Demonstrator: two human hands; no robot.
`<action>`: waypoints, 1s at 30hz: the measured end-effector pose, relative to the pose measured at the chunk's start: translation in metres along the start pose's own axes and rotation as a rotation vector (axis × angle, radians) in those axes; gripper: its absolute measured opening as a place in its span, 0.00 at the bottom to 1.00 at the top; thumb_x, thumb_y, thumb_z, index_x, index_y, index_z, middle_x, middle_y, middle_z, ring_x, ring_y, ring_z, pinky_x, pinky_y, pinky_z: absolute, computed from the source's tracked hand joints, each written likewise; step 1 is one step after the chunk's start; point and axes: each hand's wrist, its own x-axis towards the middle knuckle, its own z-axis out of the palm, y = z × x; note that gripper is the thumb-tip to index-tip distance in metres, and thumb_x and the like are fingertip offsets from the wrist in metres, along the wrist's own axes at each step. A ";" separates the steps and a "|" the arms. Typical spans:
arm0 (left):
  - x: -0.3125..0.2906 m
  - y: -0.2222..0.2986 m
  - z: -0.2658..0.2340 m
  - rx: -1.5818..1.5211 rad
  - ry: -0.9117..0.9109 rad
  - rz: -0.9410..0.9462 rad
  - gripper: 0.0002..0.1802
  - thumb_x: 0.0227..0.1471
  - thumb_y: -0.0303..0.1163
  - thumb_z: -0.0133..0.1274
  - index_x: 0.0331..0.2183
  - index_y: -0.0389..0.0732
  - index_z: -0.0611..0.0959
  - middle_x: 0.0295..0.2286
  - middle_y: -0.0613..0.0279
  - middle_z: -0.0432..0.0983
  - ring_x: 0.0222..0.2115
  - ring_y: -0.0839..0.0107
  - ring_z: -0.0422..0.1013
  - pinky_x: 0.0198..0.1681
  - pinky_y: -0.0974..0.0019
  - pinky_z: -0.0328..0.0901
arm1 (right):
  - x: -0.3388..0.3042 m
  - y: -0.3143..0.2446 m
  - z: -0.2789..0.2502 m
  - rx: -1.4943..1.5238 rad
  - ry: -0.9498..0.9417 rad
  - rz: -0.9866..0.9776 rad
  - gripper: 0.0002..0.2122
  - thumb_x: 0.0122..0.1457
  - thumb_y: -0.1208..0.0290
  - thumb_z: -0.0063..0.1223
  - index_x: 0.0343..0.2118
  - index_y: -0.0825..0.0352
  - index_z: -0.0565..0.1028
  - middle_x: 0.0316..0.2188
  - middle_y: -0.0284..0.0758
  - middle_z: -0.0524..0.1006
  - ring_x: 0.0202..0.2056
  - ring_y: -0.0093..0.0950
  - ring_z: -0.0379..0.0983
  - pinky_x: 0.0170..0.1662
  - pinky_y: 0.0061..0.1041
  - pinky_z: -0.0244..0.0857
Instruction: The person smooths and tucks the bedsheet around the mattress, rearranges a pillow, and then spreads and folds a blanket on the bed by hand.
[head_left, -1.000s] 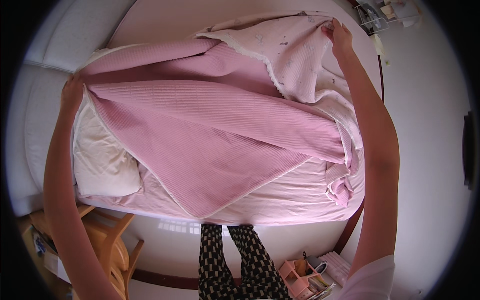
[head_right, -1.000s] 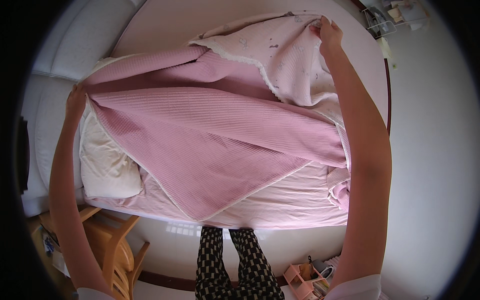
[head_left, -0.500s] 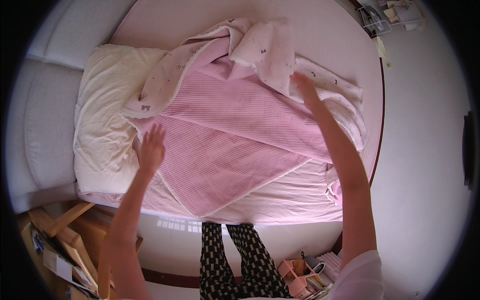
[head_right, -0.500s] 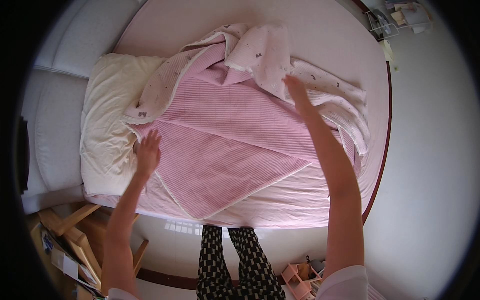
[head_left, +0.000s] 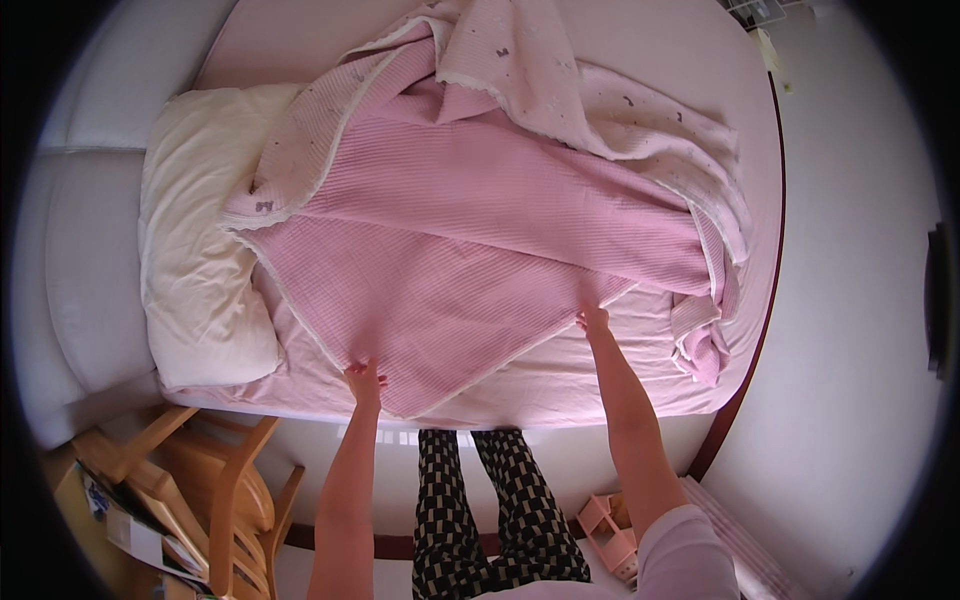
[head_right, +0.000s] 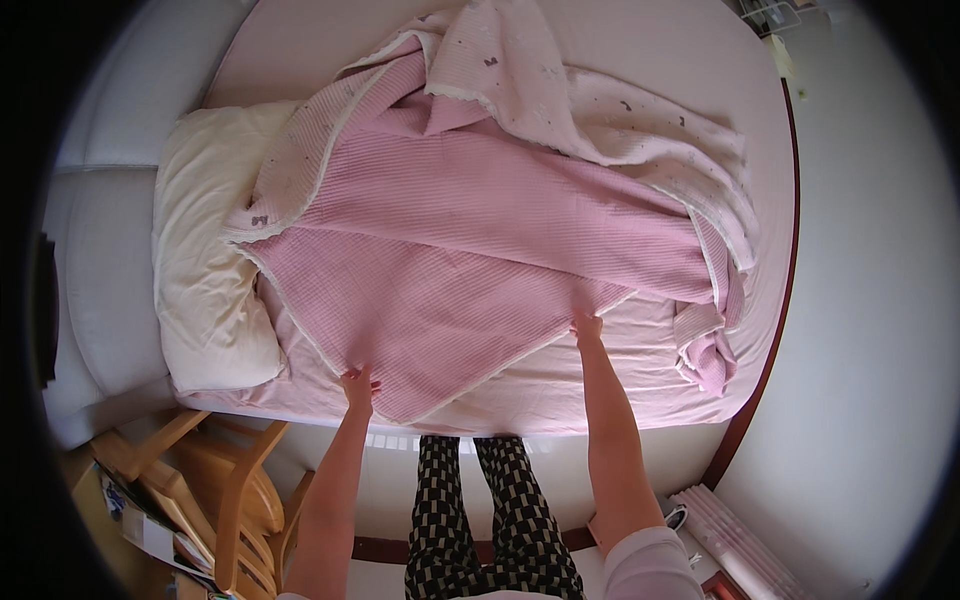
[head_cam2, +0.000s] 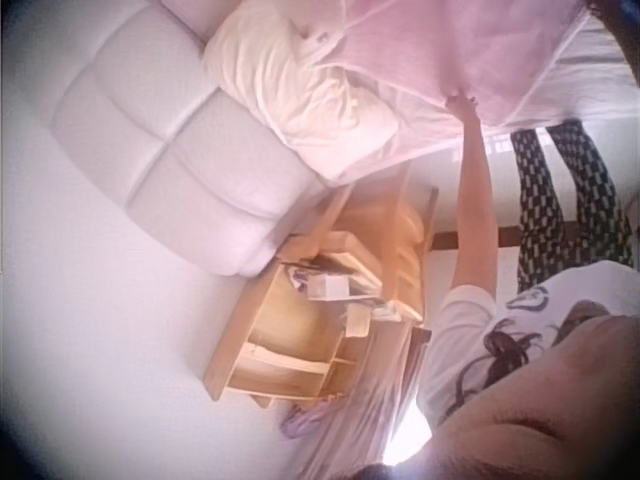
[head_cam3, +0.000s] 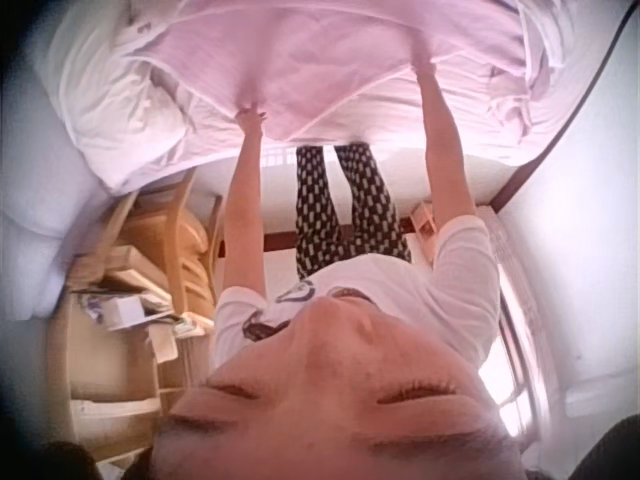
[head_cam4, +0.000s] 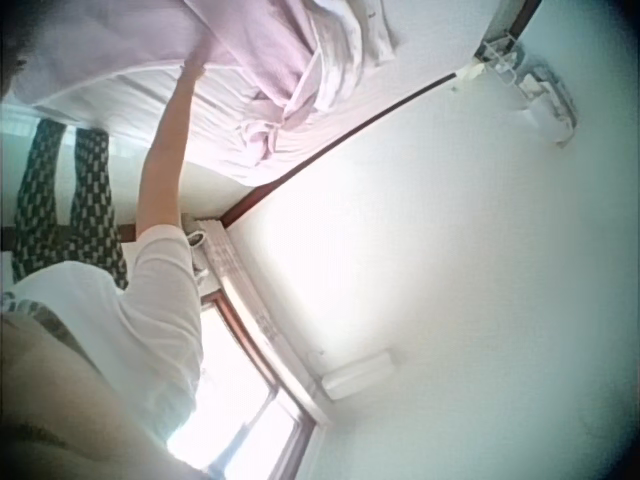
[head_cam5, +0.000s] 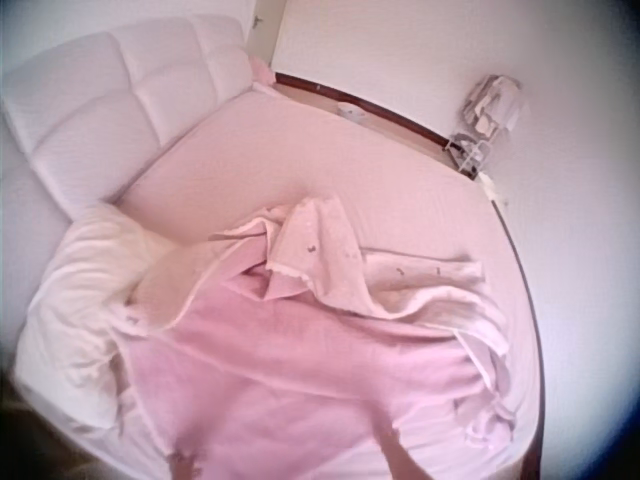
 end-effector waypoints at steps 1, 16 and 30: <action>-0.001 0.000 0.000 -0.057 -0.024 -0.024 0.28 0.39 0.37 0.55 0.38 0.34 0.60 0.29 0.55 0.64 0.13 0.70 0.67 0.10 0.72 0.62 | -0.007 -0.006 0.009 0.094 -0.001 0.064 0.16 0.42 0.58 0.56 0.21 0.68 0.67 0.14 0.32 0.67 0.12 0.21 0.60 0.13 0.19 0.54; -0.048 -0.110 0.040 0.027 -0.144 -0.404 0.55 0.32 0.54 0.58 0.50 0.28 0.50 0.48 0.44 0.49 0.43 0.54 0.60 0.43 0.59 0.60 | -0.170 -0.002 0.007 0.131 0.162 -0.428 0.15 0.51 0.63 0.46 0.17 0.70 0.64 0.05 0.29 0.60 0.08 0.18 0.56 0.11 0.20 0.47; -0.150 -0.032 0.093 -0.820 -0.965 -0.388 0.41 0.45 0.58 0.41 0.50 0.36 0.55 0.45 0.54 0.58 0.43 0.60 0.61 0.45 0.59 0.59 | -0.427 0.058 -0.021 0.343 -0.230 0.100 0.13 0.56 0.64 0.42 0.20 0.68 0.62 0.10 0.30 0.63 0.10 0.17 0.59 0.14 0.16 0.53</action>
